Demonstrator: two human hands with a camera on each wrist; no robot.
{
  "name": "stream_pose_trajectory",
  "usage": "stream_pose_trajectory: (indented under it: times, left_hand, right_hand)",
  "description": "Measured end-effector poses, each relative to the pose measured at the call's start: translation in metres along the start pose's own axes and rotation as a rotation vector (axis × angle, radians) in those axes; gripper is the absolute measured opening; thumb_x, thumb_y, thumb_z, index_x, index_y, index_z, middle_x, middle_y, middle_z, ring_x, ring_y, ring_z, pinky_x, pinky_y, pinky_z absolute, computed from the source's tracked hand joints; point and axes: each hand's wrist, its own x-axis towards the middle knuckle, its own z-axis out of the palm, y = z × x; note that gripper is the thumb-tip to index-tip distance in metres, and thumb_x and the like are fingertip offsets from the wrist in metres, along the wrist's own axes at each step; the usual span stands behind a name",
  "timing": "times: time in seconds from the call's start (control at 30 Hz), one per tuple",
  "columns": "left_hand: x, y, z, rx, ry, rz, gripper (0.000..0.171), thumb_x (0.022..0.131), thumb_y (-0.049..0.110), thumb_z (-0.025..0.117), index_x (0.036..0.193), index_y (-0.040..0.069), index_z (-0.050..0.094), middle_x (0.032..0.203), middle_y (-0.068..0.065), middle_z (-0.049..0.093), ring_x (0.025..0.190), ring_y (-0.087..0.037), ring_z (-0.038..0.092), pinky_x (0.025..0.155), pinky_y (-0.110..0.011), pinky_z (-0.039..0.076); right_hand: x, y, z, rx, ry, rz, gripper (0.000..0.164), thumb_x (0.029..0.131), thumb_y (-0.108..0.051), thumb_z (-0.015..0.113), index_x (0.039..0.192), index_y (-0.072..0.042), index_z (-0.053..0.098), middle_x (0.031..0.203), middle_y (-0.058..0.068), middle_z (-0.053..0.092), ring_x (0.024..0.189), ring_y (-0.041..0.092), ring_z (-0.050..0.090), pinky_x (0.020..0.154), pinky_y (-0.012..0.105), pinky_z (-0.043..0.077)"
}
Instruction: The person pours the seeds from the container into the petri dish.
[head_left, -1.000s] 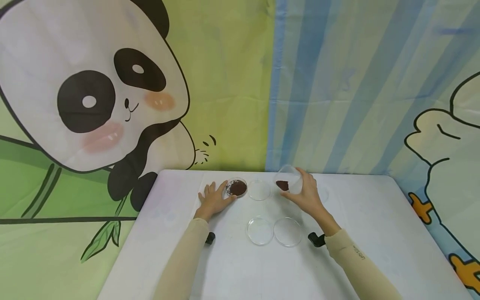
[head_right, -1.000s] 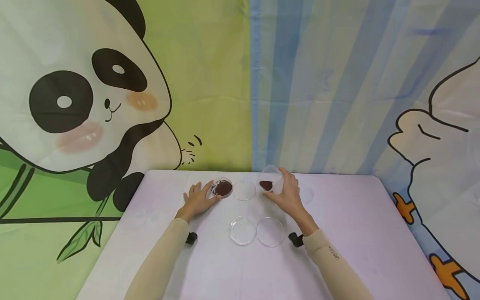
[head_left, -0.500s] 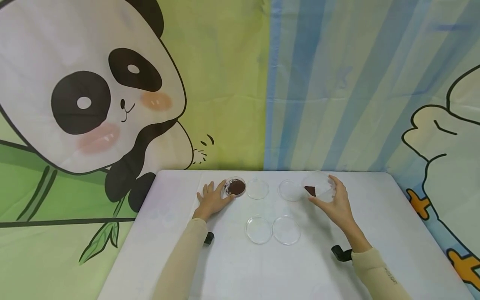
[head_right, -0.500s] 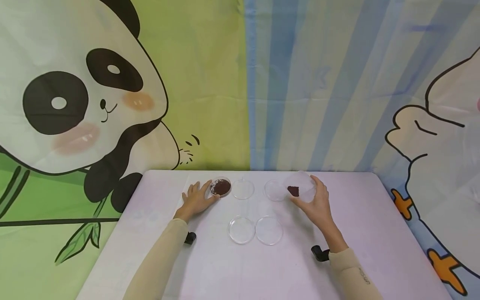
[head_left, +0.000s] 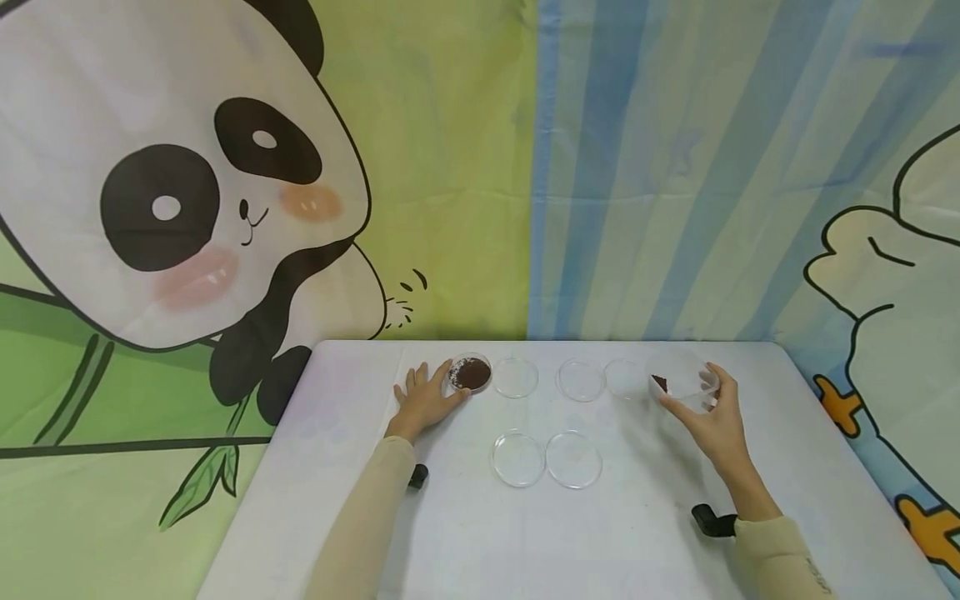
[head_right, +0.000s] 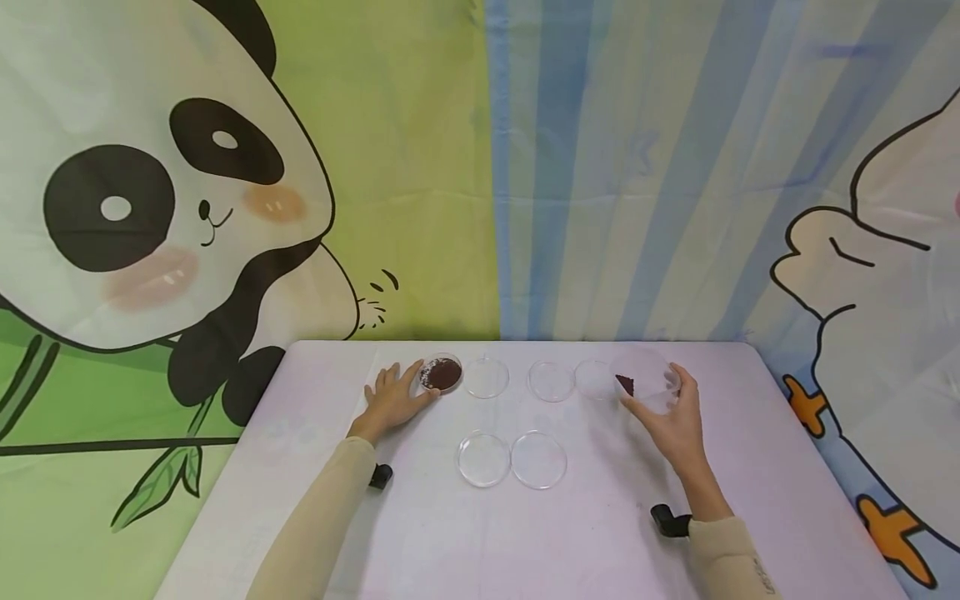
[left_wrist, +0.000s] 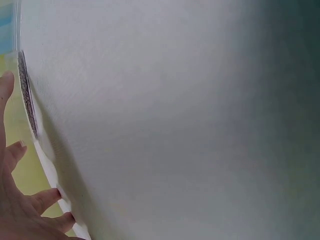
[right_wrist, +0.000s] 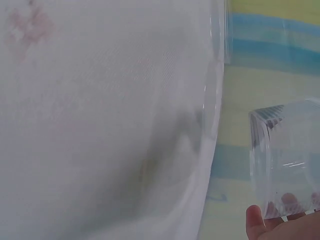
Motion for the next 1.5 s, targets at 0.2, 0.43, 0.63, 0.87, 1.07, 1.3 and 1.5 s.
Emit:
stream_pose_trajectory:
  times: [0.2, 0.43, 0.63, 0.87, 1.07, 1.3, 1.5]
  left_hand:
    - [-0.002, 0.0, -0.001, 0.003, -0.003, -0.006, 0.084, 0.091, 0.068, 0.055, 0.159, 0.027, 0.029, 0.161, -0.028, 0.015, 0.146, -0.052, 0.005, 0.109, -0.074, 0.001]
    - [-0.002, -0.002, -0.001, 0.0, 0.006, -0.002, 0.084, 0.091, 0.068, 0.055, 0.159, 0.026, 0.031, 0.161, -0.029, 0.016, 0.146, -0.054, 0.006, 0.108, -0.076, 0.003]
    - [0.0, -0.003, 0.001, -0.012, 0.009, -0.002, 0.084, 0.09, 0.068, 0.056, 0.159, 0.027, 0.03, 0.161, -0.028, 0.016, 0.146, -0.053, 0.004, 0.108, -0.075, 0.0]
    - [0.001, -0.003, 0.002, -0.004, 0.008, -0.005, 0.084, 0.09, 0.068, 0.056, 0.159, 0.027, 0.03, 0.161, -0.028, 0.016, 0.146, -0.053, 0.004, 0.108, -0.075, 0.0]
    - [0.001, -0.004, 0.002, -0.007, 0.008, -0.003, 0.083, 0.091, 0.067, 0.056, 0.159, 0.027, 0.03, 0.161, -0.029, 0.016, 0.146, -0.053, 0.004, 0.108, -0.076, 0.001]
    - [0.002, -0.005, 0.005, -0.026, 0.006, -0.004, 0.084, 0.091, 0.067, 0.057, 0.159, 0.026, 0.03, 0.161, -0.029, 0.014, 0.146, -0.052, 0.002, 0.107, -0.076, -0.001]
    - [0.005, -0.007, 0.007, -0.029, 0.009, 0.003, 0.084, 0.091, 0.068, 0.057, 0.159, 0.028, 0.029, 0.161, -0.028, 0.014, 0.147, -0.052, 0.002, 0.107, -0.076, -0.002]
  right_hand:
    - [0.0, 0.011, -0.008, 0.049, 0.05, 0.056, 0.099, 0.091, -0.029, 0.076, 0.16, -0.013, 0.008, 0.156, 0.024, 0.026, 0.139, 0.043, 0.026, 0.108, 0.062, 0.026]
    - [0.0, 0.02, -0.016, 0.16, 0.116, 0.164, 0.095, 0.091, -0.026, 0.076, 0.16, -0.021, 0.011, 0.154, 0.011, 0.031, 0.141, 0.031, 0.027, 0.1, 0.02, 0.037]
    - [0.0, 0.023, -0.021, 0.394, 0.18, 0.194, 0.092, 0.088, -0.013, 0.078, 0.158, -0.022, 0.018, 0.141, -0.006, 0.04, 0.133, 0.02, 0.035, 0.085, 0.008, 0.042]
    - [0.001, 0.025, -0.025, 0.541, 0.237, 0.2, 0.089, 0.087, -0.005, 0.077, 0.155, -0.02, 0.021, 0.138, -0.005, 0.041, 0.124, 0.008, 0.042, 0.086, 0.008, 0.044]
    - [0.003, 0.029, -0.029, 0.573, 0.248, 0.199, 0.091, 0.087, -0.001, 0.076, 0.155, -0.02, 0.019, 0.141, -0.005, 0.039, 0.133, 0.012, 0.036, 0.088, 0.008, 0.044]
    - [0.003, 0.035, -0.032, 0.505, 0.27, 0.225, 0.093, 0.088, -0.004, 0.076, 0.156, -0.02, 0.014, 0.147, -0.003, 0.033, 0.145, 0.02, 0.023, 0.108, 0.019, 0.033]
    - [0.003, 0.038, -0.033, 0.438, 0.255, 0.279, 0.099, 0.087, -0.011, 0.079, 0.156, -0.019, 0.008, 0.156, 0.003, 0.025, 0.145, 0.022, 0.022, 0.101, 0.015, 0.037]
